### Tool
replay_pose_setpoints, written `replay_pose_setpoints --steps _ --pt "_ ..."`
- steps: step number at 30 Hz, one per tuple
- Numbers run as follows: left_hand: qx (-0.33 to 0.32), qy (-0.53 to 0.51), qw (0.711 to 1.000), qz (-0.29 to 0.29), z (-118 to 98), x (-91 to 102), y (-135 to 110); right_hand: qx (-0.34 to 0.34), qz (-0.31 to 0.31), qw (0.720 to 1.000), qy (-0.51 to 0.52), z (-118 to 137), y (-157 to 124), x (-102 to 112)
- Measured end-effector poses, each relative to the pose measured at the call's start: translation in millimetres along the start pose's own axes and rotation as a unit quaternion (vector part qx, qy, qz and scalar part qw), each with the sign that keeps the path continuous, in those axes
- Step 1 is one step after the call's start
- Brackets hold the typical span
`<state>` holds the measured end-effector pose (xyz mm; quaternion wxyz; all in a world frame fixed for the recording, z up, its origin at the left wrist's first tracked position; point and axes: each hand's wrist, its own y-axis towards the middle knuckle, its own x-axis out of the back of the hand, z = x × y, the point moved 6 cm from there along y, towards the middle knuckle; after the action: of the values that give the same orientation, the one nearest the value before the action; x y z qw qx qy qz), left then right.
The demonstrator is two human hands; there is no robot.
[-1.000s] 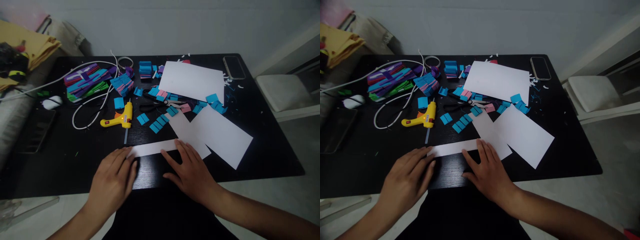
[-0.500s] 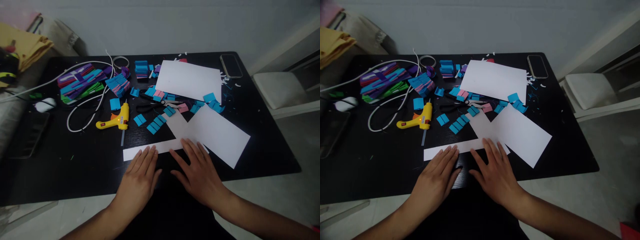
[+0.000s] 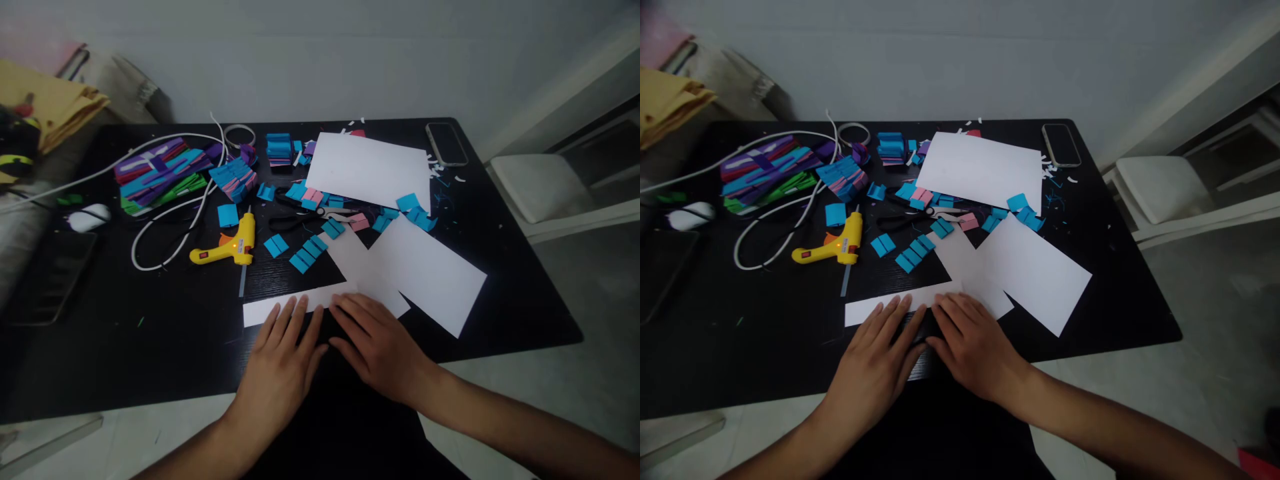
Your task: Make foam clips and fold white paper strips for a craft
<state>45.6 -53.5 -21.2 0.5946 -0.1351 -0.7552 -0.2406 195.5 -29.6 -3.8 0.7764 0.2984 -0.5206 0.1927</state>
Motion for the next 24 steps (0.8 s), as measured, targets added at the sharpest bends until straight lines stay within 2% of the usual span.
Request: replay_pose_setpoints --steps 6,13,18,21,24 --pt "-0.004 0.010 1.000 -0.005 9.4 7.9 -7.6 0.018 -0.010 0.999 -0.026 3.9 3.2 -6.3" --pt "-0.005 0.088 0.996 -0.002 42.9 26.1 -44.8 0.021 -0.026 0.999 -0.022 2.9 8.6 -4.0" --pt "0.024 0.069 0.997 -0.007 67.4 41.2 -66.4 0.014 -0.031 0.999 0.007 1.0 17.1 -0.9" --pt "0.060 0.028 0.997 -0.034 78.0 48.1 -65.1 -0.002 -0.024 1.000 0.019 2.4 27.8 -2.4" --pt "0.068 -0.007 0.995 -0.070 75.6 48.1 -53.0 -0.016 0.005 0.999 0.032 9.6 43.0 -11.7"
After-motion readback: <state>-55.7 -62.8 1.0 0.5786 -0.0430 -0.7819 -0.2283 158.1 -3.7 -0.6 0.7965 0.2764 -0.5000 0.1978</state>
